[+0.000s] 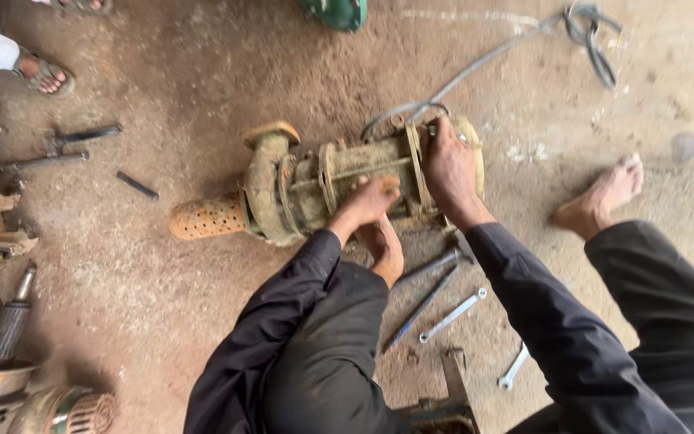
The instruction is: The person sits on the floor and uses a wrench to tighten bolts on a large, rusty water pump. They systematically work around the flange, adjusting the tool and applying force to secure the components.
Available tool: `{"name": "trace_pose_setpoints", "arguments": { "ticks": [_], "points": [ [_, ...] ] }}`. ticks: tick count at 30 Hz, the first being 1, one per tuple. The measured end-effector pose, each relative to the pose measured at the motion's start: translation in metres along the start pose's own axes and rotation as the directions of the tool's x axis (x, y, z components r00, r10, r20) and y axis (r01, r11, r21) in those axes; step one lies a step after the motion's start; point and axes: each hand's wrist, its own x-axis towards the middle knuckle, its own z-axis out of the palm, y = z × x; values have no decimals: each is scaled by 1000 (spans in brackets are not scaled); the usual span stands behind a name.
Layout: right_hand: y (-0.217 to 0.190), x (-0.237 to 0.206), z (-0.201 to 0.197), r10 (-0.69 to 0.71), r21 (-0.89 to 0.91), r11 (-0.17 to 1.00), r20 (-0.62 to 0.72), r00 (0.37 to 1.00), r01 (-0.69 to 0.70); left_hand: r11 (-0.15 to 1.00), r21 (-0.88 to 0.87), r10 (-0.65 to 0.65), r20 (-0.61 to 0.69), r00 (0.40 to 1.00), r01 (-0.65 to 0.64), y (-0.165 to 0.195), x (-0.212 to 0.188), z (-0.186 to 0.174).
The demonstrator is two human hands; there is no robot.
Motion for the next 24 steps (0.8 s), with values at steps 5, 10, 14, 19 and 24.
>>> {"name": "trace_pose_setpoints", "arguments": {
  "ticks": [5, 10, 14, 19, 24],
  "points": [
    [-6, 50, -12, 315, 6, 943, 308, 898, -333, 962, -87, 243, -143, 959, -257, -2, 22, 20],
    [-34, 39, -26, 183, 140, 972, 57, 981, -190, 902, -420, 101, -30, 994, -104, 19, 38, 22],
    [-74, -43, -58, 295, 326, 901, 19, 955, -285, 676, -735, 79, 135, 988, 47, 9, 46, 36],
    [-126, -145, -87, 8, 87, 996, -211, 977, 10, 495, -869, 67, 65, 996, 24, 5, 62, 73],
    [-78, -197, -66, 514, 184, 835, 75, 855, -518, 517, -855, 112, 25, 993, -37, 8, 73, 91]
  ]
}}
